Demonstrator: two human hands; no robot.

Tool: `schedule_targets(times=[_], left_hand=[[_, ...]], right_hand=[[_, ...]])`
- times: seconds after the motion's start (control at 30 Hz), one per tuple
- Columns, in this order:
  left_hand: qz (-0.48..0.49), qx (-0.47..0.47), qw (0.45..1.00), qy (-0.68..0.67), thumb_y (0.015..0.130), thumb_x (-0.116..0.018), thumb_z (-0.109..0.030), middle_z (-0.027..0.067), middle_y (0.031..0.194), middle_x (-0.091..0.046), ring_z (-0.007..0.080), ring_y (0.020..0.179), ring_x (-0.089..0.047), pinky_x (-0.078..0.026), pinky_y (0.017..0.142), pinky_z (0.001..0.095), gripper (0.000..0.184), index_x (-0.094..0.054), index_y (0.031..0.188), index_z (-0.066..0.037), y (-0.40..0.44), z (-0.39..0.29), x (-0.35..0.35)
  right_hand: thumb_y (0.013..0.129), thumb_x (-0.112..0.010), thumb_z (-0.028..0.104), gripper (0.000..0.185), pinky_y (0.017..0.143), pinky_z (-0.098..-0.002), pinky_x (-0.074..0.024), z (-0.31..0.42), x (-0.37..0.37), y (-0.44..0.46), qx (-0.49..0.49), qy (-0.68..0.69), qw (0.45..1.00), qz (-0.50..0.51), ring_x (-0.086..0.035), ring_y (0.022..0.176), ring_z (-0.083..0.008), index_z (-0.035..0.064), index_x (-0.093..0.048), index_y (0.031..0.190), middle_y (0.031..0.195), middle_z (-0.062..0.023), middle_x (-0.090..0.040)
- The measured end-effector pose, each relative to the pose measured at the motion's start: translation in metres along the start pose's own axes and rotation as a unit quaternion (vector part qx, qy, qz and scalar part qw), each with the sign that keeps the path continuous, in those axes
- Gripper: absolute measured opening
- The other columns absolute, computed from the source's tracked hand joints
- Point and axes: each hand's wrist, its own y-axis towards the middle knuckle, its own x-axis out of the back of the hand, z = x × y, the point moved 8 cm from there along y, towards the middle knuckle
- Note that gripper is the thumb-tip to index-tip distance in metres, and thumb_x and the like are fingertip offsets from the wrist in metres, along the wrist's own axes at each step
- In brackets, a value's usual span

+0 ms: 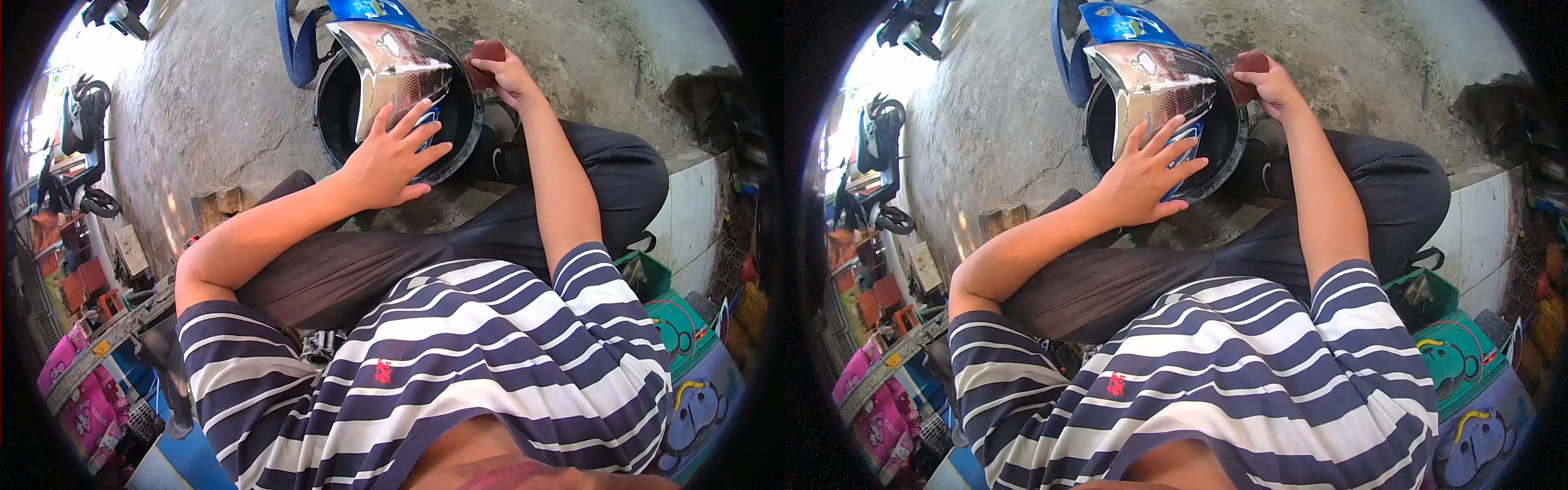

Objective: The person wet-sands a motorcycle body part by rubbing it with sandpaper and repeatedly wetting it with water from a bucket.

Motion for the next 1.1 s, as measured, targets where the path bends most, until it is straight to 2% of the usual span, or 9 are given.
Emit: schedule_targets(times=[0.1,0.2,0.3,0.5,0.6,0.7,0.8,0.9,1.1], left_hand=[[0.004,-0.001,1.0,-0.003,0.085,-0.086,-0.045,0.0117,0.161,-0.05,0.04,0.164,-0.027,-0.027,0.123,0.072,0.076,-0.06,0.153,-0.022,0.0,0.001,-0.002],[0.002,-0.004,1.0,-0.006,0.085,-0.087,-0.045,0.012,0.16,-0.05,0.0398,0.164,-0.028,-0.027,0.122,0.0716,0.076,-0.06,0.152,-0.022,0.001,0.0,-0.001],[-0.003,-0.008,1.0,-0.006,0.085,-0.087,-0.045,0.0124,0.16,-0.051,0.0396,0.164,-0.028,-0.028,0.122,0.0713,0.076,-0.061,0.152,-0.021,0.001,-0.001,0.002],[-0.009,-0.012,1.0,-0.009,0.084,-0.087,-0.044,0.0127,0.159,-0.051,0.0396,0.163,-0.028,-0.028,0.122,0.071,0.076,-0.061,0.152,-0.021,0.002,-0.001,0.003],[-0.008,-0.015,1.0,-0.01,0.085,-0.087,-0.044,0.013,0.159,-0.051,0.0397,0.164,-0.027,-0.028,0.122,0.0706,0.075,-0.061,0.151,-0.021,0.001,-0.002,0.002],[-0.009,-0.017,1.0,-0.005,0.085,-0.087,-0.044,0.0131,0.159,-0.051,0.0399,0.164,-0.027,-0.028,0.122,0.0701,0.075,-0.061,0.151,-0.02,0.001,-0.002,0.0],[-0.003,-0.018,1.0,-0.006,0.085,-0.086,-0.044,0.013,0.159,-0.05,0.04,0.164,-0.027,-0.026,0.123,0.0698,0.075,-0.061,0.151,-0.02,0.001,-0.003,0.0],[-0.007,-0.017,1.0,-0.005,0.086,-0.086,-0.044,0.013,0.158,-0.05,0.04,0.164,-0.027,-0.026,0.123,0.0695,0.075,-0.06,0.151,-0.021,0.0,-0.002,0.0],[0.0,-0.023,1.0,-0.012,0.086,-0.086,-0.044,0.0124,0.158,-0.05,0.0394,0.164,-0.027,-0.026,0.123,0.0694,0.074,-0.061,0.151,-0.02,0.0,-0.005,-0.002]], right_hand=[[0.094,-0.077,-0.003,0.043,0.099,-0.0427,-0.0602,-0.005,0.004,0.004,-0.024,-0.015,0.999,-0.021,-0.075,0.112,-0.0253,0.0036,-0.065,0.135,0.119,-0.012,-0.076],[0.097,-0.077,0.002,0.043,0.099,-0.0415,-0.0608,-0.007,0.014,0.01,0.004,-0.079,0.995,-0.053,-0.075,0.111,-0.0226,0.007,-0.065,0.138,0.124,-0.0087,-0.076],[0.096,-0.076,0.0,0.042,0.099,-0.0396,-0.06,-0.013,0.016,0.009,-0.001,-0.083,0.995,-0.062,-0.075,0.11,-0.0225,0.0061,-0.066,0.137,0.125,-0.0094,-0.076],[0.089,-0.084,0.009,0.049,0.096,-0.037,-0.058,0.002,0.014,0.008,0.079,-0.293,0.945,-0.123,-0.074,0.109,-0.0214,0.002,-0.067,0.135,0.123,-0.0102,-0.077],[0.087,-0.086,0.012,0.053,0.097,-0.0384,-0.0576,0.003,0.005,0.008,0.146,-0.343,0.918,-0.134,-0.074,0.111,-0.0225,0.0026,-0.068,0.136,0.123,-0.0106,-0.077],[0.084,-0.088,0.015,0.065,0.099,-0.04,-0.0577,-0.008,0.014,0.016,0.088,-0.309,0.939,-0.123,-0.075,0.116,-0.0275,0.0008,-0.065,0.143,0.127,-0.0162,-0.077],[0.082,-0.089,0.018,0.066,0.098,-0.0401,-0.058,0.004,0.015,0.002,0.105,-0.315,0.927,-0.176,-0.075,0.114,-0.0269,0.0005,-0.066,0.142,0.127,-0.0164,-0.077],[0.081,-0.09,0.019,0.067,0.097,-0.0401,-0.0588,0.015,0.001,-0.002,0.13,-0.371,0.904,-0.169,-0.076,0.111,-0.0285,-0.0001,-0.067,0.141,0.126,-0.0169,-0.077],[0.085,-0.088,0.02,0.057,0.095,-0.04,-0.0591,-0.01,0.003,0.005,0.088,-0.24,0.956,-0.147,-0.077,0.105,-0.0273,0.0012,-0.07,0.135,0.124,-0.0124,-0.078]])
